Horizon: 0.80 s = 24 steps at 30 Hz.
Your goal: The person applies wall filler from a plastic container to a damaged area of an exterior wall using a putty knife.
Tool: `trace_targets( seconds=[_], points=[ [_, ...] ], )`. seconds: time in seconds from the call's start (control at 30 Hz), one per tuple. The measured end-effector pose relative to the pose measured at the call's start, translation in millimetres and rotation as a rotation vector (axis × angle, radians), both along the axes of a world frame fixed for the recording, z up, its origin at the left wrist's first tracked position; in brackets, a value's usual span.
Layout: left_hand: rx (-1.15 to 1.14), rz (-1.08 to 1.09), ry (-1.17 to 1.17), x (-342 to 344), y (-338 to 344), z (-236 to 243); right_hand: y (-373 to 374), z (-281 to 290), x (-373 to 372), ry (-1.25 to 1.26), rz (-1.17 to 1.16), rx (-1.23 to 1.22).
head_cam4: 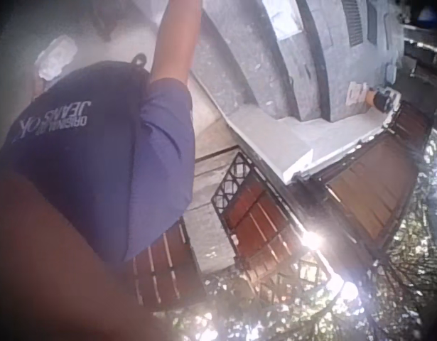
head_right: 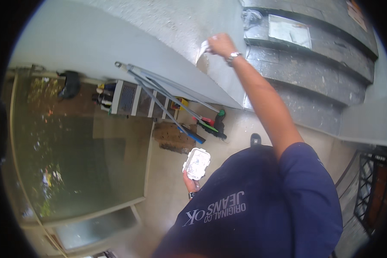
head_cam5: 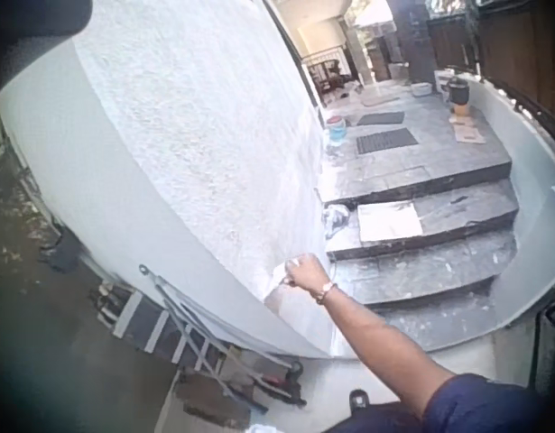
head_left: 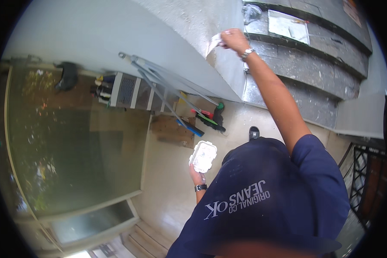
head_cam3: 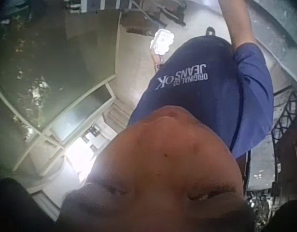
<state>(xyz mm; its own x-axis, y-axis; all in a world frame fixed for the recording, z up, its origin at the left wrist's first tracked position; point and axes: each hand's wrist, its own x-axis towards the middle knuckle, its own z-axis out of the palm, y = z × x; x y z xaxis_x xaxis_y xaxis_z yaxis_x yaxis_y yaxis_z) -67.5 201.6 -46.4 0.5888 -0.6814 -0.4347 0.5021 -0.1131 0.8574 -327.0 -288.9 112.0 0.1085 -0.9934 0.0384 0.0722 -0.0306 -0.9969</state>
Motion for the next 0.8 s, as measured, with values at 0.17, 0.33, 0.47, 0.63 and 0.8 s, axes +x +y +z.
trace_targets(
  seconds=[0.17, 0.33, 0.47, 0.63, 0.8],
  points=[
    [-0.054, 0.105, -0.113, -32, 21, -10, 2, -19, -38, 0.468, -0.098, -0.084],
    [-0.082, 0.298, -0.093, -108, 90, -4, -27, -55, 27, 0.916, 0.074, -0.448],
    [0.093, 0.386, -0.268, -188, 142, 1, -60, -8, 65, 0.886, -0.079, -0.413],
    [-0.039, 0.739, -0.005, -285, 243, -47, -18, 42, 28, 0.639, -0.015, -0.243],
    [0.207, 0.701, -0.134, -364, 265, -16, -22, -28, -25, 0.927, -0.018, -0.555]
  ],
)
